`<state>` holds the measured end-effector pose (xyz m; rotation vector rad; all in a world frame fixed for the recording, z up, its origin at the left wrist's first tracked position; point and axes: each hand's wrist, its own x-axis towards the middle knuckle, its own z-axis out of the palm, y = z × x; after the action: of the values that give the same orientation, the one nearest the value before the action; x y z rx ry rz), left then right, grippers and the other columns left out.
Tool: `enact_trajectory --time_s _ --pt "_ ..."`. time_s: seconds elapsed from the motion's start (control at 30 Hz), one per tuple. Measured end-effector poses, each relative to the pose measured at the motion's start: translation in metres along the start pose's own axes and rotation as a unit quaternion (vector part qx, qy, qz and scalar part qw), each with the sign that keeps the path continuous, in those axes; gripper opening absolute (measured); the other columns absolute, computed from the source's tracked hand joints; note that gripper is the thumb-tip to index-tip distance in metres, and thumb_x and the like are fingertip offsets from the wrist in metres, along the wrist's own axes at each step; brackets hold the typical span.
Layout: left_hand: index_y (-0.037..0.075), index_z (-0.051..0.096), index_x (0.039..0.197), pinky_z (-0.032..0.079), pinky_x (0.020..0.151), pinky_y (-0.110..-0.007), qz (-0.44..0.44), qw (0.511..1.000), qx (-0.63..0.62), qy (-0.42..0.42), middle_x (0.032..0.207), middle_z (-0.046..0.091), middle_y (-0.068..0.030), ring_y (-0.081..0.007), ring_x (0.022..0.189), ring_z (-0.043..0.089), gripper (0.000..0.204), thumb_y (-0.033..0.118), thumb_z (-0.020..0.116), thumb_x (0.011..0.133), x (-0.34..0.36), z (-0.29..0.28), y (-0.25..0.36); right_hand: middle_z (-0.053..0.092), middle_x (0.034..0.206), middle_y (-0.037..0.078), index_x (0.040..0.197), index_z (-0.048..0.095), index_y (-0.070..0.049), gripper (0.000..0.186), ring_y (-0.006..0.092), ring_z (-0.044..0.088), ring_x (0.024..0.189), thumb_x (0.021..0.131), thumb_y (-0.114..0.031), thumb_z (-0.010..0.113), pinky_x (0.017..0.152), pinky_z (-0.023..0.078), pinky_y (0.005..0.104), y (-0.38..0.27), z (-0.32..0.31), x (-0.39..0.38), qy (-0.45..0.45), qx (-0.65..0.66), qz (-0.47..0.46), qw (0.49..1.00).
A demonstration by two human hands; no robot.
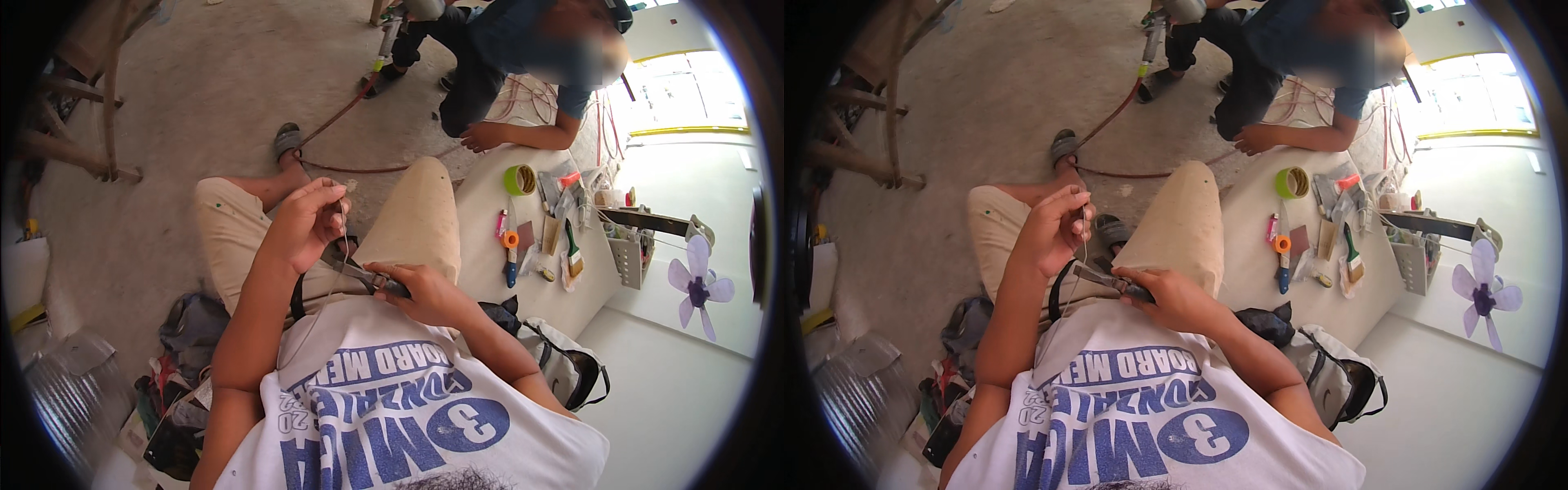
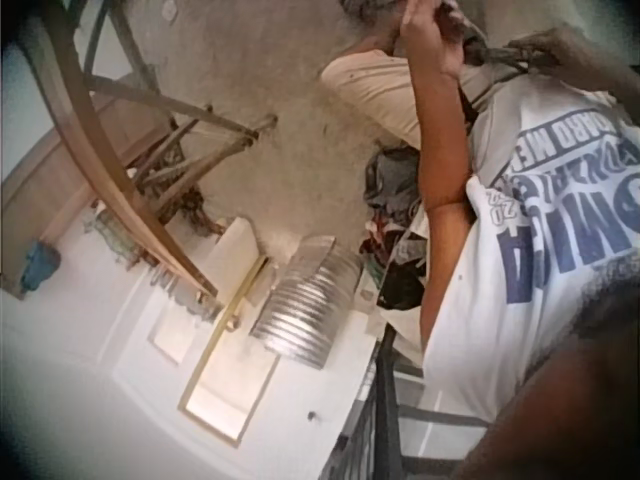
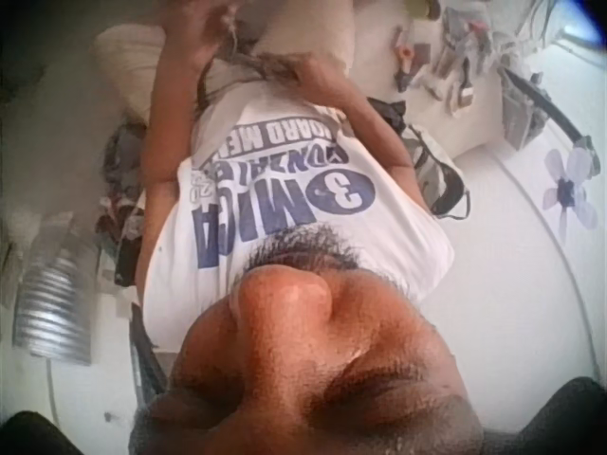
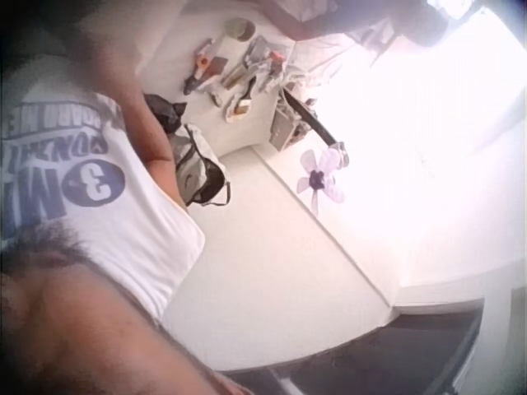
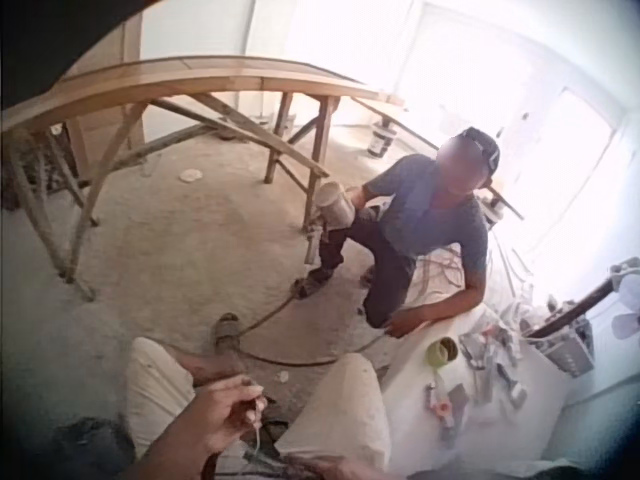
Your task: The person repairs a paint sprayer by first using pliers to tighten a hose connection. They then wrap the connection with green tape to secure it. Finally, they use the pliers again to adjust a small metal component on the sprayer.
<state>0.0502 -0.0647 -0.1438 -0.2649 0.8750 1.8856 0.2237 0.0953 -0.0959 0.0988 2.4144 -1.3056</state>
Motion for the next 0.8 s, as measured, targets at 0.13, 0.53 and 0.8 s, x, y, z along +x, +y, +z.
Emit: enact_trajectory --time_s 0.13,0.53,0.8 --pt "0.011 0.056 0.099 0.053 0.061 -0.024 0.081 0.991 -0.057 0.095 0.085 0.062 -0.0037 -0.0079 0.066 0.061 0.005 0.013 0.061 0.097 -0.044 -0.013 -0.006 0.07 0.106 0.021 0.133 0.058 -0.006 0.044 0.038 0.067 0.096 0.09 -0.012 0.067 0.086 0.051 0.0404 -0.001 0.009 0.001 -0.002 0.036 0.002 0.999" --pt "0.004 0.051 0.106 0.057 0.072 -0.035 0.441 0.814 0.349 0.146 0.092 0.066 -0.0117 -0.0233 0.083 0.069 0.01 0.013 0.054 0.102 -0.134 -0.048 0.028 0.066 0.112 0.018 0.137 0.052 -0.006 0.057 0.0359 0.062 0.108 0.082 -0.01 0.068 0.093 0.05 0.0413 -0.024 0.03 0.045 0.028 -0.145 -0.117 0.982" --pt "0.006 0.058 0.105 0.051 0.066 -0.03 -0.01 0.997 -0.02 0.077 0.077 0.058 -0.0018 -0.0149 0.069 0.059 0.011 0.017 0.056 0.101 -0.112 -0.065 0.03 0.068 0.096 0.012 0.129 0.056 -0.004 0.047 0.0319 0.066 0.091 0.083 -0.012 0.058 0.084 0.053 0.0408 -0.03 0.039 0.063 -0.001 -0.237 -0.273 0.932"
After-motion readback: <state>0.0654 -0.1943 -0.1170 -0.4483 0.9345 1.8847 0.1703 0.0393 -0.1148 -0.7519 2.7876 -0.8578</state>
